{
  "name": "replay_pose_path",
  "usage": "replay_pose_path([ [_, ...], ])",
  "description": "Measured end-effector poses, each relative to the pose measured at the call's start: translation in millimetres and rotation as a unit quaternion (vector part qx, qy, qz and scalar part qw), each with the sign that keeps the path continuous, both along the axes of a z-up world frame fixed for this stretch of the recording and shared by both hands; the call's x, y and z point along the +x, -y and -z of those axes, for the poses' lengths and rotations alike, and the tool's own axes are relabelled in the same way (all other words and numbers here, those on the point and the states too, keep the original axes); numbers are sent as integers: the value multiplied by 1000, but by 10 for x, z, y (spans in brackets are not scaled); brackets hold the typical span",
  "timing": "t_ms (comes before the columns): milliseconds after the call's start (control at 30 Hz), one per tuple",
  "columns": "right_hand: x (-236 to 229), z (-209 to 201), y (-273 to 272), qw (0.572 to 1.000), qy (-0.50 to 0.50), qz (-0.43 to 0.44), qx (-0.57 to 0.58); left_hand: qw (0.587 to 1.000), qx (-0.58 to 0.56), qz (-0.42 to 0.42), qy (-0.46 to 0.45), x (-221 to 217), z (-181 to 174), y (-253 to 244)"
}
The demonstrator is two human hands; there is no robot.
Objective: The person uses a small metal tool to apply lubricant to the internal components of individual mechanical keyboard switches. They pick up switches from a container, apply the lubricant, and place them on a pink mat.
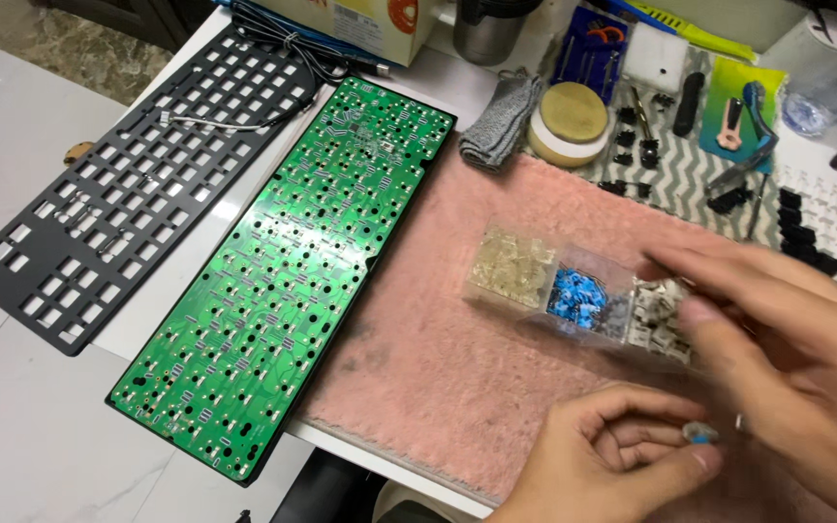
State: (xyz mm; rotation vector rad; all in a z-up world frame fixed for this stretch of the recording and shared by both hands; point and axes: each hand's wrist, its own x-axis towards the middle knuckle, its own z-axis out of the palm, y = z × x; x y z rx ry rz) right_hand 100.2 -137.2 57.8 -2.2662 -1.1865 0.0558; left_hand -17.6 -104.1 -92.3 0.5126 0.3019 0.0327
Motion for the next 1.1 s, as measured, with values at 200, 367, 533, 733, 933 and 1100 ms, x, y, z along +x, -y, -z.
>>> replay_pose_path([
  [200,65,507,951,986,-43,149,65,997,42,-54,34,-28,49,-34],
  [367,-188,583,1346,982,-42,171,68,983,139,-95,77,-115,-24,-64],
  [533,-366,853,1672,965,-134,172,144,967,238,-81,28,-143,51,-61],
  [733,-515,948,1814,927,-252,180,211,921,386,-41,36,-56,-41,-22],
  [933,-539,989,1840,947,-161,138,241,808,571,-102,102,116,-161,45],
  [1100,-567,922,1816,960,-74,135,234,772,619,-115,88,114,-219,33],
])
